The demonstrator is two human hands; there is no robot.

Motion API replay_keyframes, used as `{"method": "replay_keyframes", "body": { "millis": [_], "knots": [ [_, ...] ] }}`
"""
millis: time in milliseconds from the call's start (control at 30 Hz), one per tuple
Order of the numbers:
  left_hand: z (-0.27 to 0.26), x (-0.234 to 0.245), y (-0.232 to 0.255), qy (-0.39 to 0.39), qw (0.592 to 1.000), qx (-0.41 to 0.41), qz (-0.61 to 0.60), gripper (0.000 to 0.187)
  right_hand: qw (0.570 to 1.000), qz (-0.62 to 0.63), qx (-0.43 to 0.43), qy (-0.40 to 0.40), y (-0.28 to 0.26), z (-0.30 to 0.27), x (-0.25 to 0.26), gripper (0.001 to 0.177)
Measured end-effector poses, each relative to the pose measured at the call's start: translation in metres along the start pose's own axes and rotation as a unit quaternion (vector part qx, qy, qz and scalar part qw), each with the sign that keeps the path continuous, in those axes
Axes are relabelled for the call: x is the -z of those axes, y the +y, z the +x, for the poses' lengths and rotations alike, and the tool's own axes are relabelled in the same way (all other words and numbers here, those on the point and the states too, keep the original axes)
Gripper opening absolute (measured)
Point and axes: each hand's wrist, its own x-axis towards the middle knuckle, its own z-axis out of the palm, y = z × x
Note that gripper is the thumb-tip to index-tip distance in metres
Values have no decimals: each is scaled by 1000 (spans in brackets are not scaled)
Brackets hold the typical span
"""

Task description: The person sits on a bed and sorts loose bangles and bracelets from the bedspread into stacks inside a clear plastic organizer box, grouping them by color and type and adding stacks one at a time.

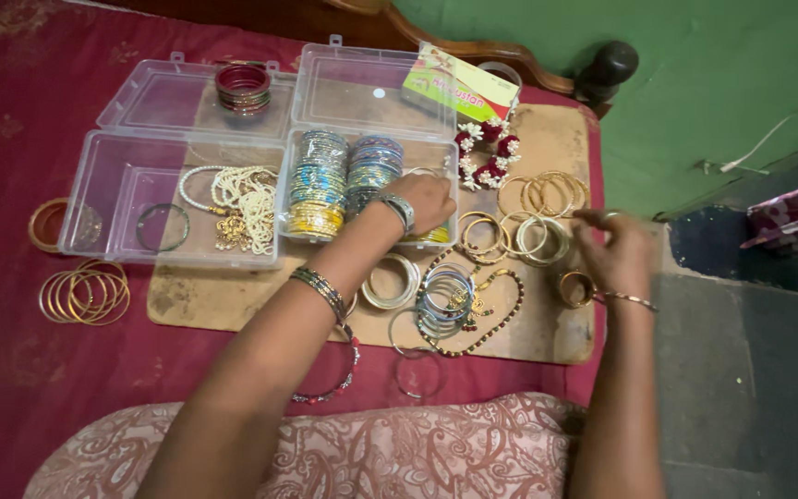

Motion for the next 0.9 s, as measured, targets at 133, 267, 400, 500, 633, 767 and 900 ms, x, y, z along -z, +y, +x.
{"method": "replay_keyframes", "body": {
  "millis": [133,267,400,500,633,767,900],
  "knots": [
    [-2,0,6,-7,1000,25,0,44,989,-70,100,-89,-20,-6,-7,34],
    [-12,-1,8,8,1000,16,8,43,971,-184,122,-95,-32,-17,-21,36],
    [-15,-1,7,21,999,-2,32,46,945,-295,101,-96,-31,-18,-28,28],
    [-10,0,3,6,1000,-1,28,50,939,-322,91,-80,-28,-18,-34,11],
    [5,7,-2,-60,997,47,-1,61,939,-323,89,-77,-24,-24,-39,12],
    [3,22,-1,-28,999,35,-8,63,907,-400,123,-54,-27,-24,-41,10],
    [-7,41,2,-34,995,79,-49,62,929,-337,137,-66,-30,-25,-38,12]
  ]
}}
